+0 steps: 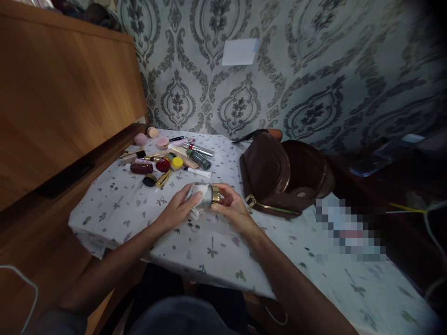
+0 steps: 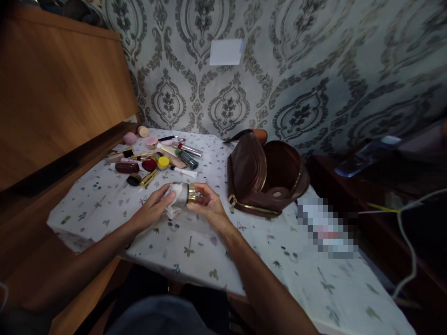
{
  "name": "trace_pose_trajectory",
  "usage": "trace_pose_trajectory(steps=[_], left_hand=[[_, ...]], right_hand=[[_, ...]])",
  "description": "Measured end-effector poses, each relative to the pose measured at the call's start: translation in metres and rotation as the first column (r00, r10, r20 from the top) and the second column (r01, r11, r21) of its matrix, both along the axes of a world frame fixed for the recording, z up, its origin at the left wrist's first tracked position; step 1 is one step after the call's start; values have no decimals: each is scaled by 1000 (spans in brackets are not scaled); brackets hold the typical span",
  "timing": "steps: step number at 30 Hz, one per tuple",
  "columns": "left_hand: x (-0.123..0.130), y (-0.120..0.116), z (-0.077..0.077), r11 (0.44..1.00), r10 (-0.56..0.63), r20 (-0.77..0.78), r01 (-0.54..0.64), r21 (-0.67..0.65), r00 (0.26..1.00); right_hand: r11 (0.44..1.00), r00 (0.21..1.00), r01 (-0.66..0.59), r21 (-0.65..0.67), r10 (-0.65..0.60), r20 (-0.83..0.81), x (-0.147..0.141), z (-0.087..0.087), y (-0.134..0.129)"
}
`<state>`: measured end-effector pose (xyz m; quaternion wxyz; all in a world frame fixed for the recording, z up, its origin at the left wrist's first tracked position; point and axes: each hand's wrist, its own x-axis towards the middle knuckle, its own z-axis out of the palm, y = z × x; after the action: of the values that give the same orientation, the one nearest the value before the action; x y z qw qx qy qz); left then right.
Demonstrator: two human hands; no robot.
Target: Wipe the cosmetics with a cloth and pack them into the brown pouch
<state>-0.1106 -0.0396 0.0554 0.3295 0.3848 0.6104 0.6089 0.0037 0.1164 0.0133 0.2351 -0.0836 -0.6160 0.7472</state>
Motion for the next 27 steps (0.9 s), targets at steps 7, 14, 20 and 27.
trace_pose_trajectory(steps=[7, 14, 20, 27], left_hand=[[-1, 8, -6, 987, 7, 525, 78, -138, 851], [-6, 7, -4, 960, 57, 589, 118, -255, 806], [-6, 2, -3, 976, 73, 338, 2, -216, 938], [0, -5, -6, 982, 191, -695, -139, 131, 693]], right_hand=[[973, 995, 102, 205, -97, -36, -2, -6, 3], [848, 963, 270, 456, -233, -137, -2, -9, 2], [836, 943, 324, 443, -325, -77, -2, -9, -1], [941, 974, 184, 284, -214, 77, -2, -3, -9]])
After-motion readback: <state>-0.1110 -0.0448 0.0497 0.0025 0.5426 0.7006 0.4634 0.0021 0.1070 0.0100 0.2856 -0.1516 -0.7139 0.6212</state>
